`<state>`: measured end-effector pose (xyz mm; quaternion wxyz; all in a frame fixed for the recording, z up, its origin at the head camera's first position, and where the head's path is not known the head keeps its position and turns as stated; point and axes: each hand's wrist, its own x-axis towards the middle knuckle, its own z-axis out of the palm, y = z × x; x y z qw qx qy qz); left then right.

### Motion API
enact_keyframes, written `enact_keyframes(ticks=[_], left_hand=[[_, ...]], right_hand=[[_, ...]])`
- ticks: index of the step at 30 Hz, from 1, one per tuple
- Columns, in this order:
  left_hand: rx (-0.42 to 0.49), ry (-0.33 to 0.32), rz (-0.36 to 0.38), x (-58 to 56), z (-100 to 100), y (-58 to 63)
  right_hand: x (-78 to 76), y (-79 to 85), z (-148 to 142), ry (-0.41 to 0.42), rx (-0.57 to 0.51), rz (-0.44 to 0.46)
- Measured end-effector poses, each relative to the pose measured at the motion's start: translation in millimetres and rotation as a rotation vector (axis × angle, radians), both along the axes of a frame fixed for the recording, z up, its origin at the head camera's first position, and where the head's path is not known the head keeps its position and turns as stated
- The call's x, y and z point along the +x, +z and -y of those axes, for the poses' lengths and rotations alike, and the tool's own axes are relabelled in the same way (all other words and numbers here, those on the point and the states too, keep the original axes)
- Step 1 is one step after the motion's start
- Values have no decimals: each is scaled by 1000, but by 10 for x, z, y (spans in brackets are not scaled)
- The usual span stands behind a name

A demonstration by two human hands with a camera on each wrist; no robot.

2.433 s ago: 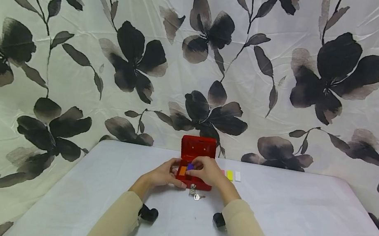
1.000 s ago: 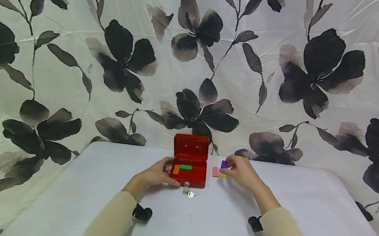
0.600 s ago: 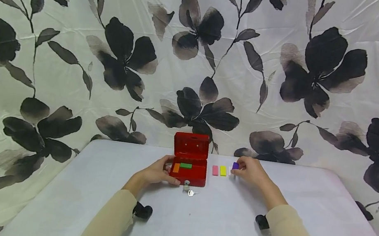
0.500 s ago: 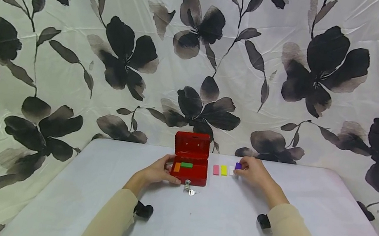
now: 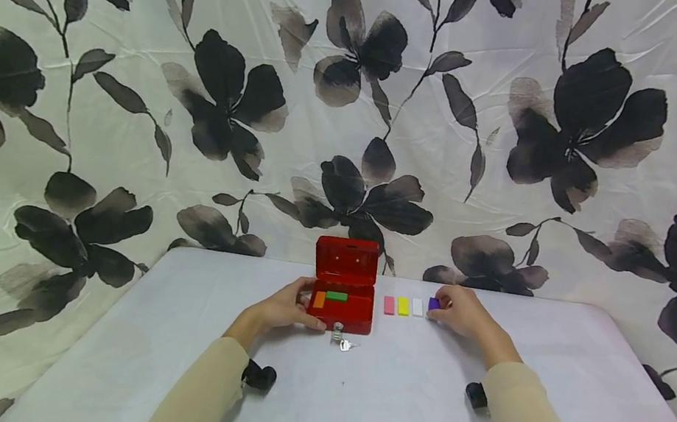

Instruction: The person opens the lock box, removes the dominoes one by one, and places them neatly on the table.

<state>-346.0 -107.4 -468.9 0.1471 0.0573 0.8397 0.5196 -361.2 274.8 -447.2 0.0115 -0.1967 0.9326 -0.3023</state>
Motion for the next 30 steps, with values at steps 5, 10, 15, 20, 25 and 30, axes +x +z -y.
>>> enact_keyframes(ticks=[5, 10, 15, 20, 25, 30], left_hand=[[-5, -9, -4, -10, -3, 1], [10, -8, -7, -18, 3, 2], [13, -7, -1, -14, 9, -4], [11, -4, -1, -12, 5, 1], [5, 2, 4, -5, 5, 10], [1, 10, 4, 8, -2, 10]], right_hand=[[-25, -7, 7, 22, 23, -13], [-31, 17, 31, 52, 47, -36], [-18, 50, 52, 58, 64, -22], [-30, 42, 70, 50, 82, -14], [-35, 32, 75, 42, 88, -10], [-24, 26, 62, 25, 86, 6]])
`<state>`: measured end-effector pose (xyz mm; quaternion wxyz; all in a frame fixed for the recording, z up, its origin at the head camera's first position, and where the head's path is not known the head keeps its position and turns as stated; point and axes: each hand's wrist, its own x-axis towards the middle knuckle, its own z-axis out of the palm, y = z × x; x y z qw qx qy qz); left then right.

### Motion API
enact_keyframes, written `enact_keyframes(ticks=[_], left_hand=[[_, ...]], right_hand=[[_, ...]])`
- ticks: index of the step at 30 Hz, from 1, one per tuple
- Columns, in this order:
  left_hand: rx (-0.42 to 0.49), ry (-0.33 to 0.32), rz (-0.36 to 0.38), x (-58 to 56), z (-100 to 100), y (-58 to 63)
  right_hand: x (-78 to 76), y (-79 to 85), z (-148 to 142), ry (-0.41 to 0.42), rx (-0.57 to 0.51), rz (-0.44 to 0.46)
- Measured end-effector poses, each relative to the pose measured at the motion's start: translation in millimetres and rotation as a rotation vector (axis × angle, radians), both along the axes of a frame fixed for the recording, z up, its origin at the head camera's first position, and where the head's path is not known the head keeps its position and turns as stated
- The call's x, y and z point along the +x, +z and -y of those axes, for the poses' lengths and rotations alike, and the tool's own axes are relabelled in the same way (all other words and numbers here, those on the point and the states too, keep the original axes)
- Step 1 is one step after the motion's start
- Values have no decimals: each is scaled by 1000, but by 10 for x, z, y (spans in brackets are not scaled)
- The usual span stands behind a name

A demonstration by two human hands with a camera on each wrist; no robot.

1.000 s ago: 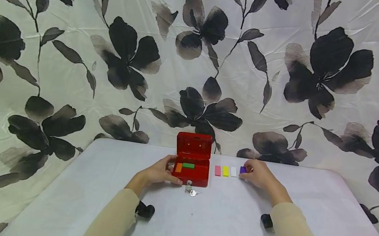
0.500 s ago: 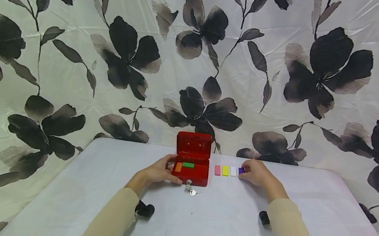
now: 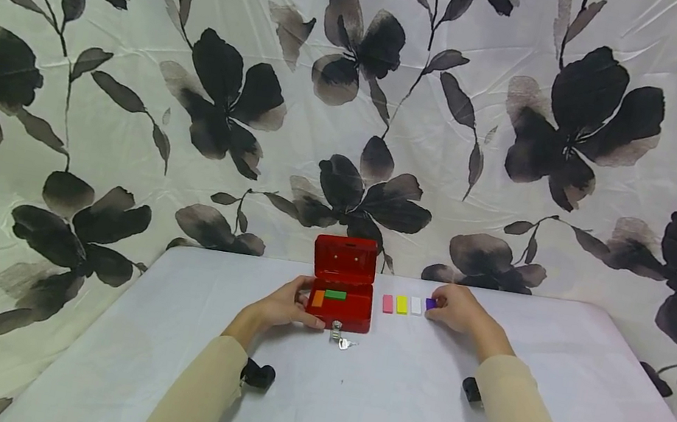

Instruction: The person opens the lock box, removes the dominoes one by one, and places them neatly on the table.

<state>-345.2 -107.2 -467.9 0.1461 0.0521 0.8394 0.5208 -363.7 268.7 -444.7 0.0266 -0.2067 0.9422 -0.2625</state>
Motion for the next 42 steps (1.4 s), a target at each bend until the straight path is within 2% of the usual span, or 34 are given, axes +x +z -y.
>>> enact_keyframes(ticks=[8, 12, 18, 24, 31, 42], left_hand=[[-6, 8, -9, -2, 9, 23], [-6, -5, -5, 8, -4, 8], [-3, -4, 3, 32, -7, -2], [12, -7, -7, 23, -1, 25], [21, -12, -7, 23, 1, 24], [26, -20, -16, 20, 4, 15]], right_hand=[[13, -29, -13, -20, -57, 23], [86, -23, -40, -31, -54, 43], [221, 77, -76, -8, -18, 103], [271, 174, -80, 12, 20, 131], [282, 214, -52, 15, 10, 81], [410, 374, 150, 50, -31, 27]])
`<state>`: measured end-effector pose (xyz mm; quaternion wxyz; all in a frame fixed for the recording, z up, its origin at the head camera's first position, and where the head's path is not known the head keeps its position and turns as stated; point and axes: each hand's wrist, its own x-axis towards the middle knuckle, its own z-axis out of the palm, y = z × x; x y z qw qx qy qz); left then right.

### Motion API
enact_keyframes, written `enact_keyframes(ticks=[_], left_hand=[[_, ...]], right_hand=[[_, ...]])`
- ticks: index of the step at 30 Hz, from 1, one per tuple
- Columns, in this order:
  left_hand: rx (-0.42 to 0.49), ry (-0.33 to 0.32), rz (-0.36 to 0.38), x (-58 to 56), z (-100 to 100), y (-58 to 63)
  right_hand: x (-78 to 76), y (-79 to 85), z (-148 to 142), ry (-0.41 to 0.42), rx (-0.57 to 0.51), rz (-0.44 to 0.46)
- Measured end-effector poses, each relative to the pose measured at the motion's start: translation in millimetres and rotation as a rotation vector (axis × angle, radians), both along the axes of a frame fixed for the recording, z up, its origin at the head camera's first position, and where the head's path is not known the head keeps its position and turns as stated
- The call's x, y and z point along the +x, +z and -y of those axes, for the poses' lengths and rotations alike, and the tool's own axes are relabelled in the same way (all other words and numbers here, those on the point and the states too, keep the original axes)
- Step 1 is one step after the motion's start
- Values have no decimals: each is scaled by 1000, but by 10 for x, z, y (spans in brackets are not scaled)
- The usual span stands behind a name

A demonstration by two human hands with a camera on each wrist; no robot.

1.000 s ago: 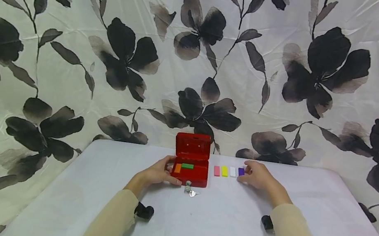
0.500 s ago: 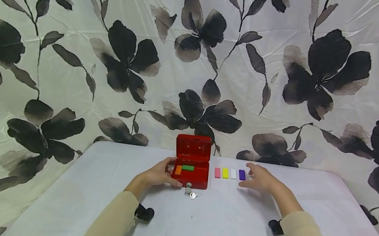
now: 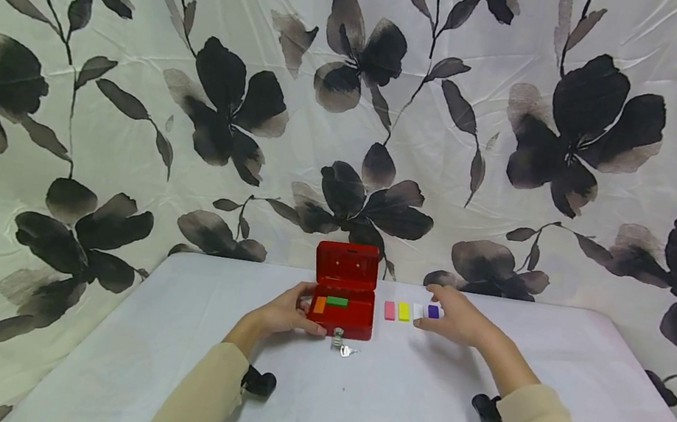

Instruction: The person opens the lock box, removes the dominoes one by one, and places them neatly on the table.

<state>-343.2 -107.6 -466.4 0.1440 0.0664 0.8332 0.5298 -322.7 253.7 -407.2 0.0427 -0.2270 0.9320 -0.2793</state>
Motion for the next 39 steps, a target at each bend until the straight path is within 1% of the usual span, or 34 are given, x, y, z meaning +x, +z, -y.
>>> enact_keyframes(ticks=[6, 11, 16, 20, 31, 39], left_hand=[[-3, 3, 3, 1, 2, 0], [1, 2, 5, 2, 1, -3], [5, 3, 5, -10, -1, -12], [8, 3, 8, -18, 6, -18], [5, 7, 17, -15, 12, -29], [8, -7, -1, -9, 18, -23]], right_hand=[[21, 26, 152, 13, -7, -13], [62, 63, 265, 38, -38, -31], [84, 100, 388, 39, -66, -13], [91, 98, 469, 42, -83, -4], [93, 78, 667, 95, -128, -36], [63, 56, 833, 129, -160, -13]])
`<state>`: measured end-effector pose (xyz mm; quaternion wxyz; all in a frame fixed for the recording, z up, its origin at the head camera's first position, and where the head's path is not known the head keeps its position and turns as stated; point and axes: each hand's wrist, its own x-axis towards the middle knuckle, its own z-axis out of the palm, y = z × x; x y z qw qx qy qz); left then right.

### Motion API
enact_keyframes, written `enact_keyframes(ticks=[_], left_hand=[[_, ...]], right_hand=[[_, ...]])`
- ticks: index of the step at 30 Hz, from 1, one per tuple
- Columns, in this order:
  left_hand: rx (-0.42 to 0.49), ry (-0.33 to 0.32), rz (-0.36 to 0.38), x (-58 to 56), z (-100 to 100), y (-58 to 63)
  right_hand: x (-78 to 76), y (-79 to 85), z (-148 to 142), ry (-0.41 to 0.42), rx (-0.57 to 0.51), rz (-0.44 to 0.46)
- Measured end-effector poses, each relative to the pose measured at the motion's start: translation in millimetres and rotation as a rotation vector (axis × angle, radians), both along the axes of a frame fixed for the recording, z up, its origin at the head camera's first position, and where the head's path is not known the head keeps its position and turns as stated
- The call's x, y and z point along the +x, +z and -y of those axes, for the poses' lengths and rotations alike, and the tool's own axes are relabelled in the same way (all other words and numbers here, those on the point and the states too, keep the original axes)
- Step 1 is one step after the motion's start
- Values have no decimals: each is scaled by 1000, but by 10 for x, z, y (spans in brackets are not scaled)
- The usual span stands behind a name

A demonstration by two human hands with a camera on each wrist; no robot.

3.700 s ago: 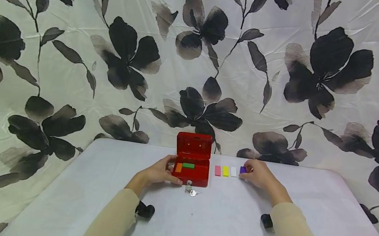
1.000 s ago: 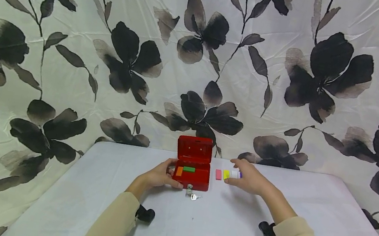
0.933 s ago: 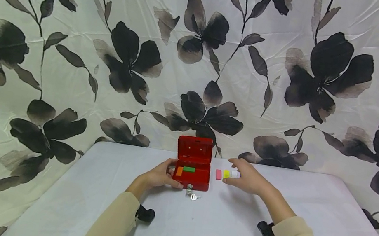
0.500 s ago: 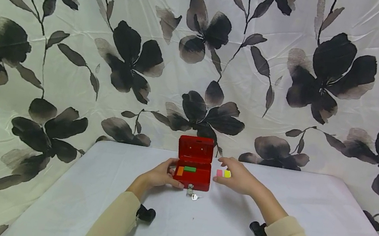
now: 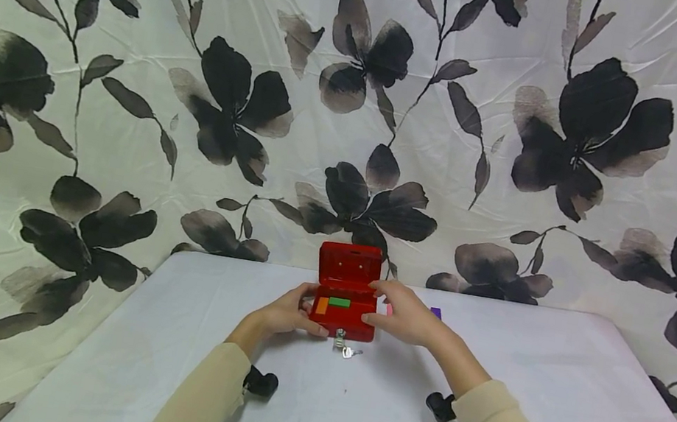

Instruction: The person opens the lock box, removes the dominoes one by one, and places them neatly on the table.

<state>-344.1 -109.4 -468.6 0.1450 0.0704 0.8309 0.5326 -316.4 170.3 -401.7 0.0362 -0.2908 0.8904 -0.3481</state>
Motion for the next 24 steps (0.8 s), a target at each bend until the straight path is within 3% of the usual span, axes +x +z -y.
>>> enact_keyframes(ticks=[15, 24], left_hand=[[27, -2, 1, -12, -19, -17], [-13, 2, 4, -4, -3, -6]], right_hand=[[-88, -175, 309, 22, 5, 19], [-152, -252, 439, 19, 19, -8]])
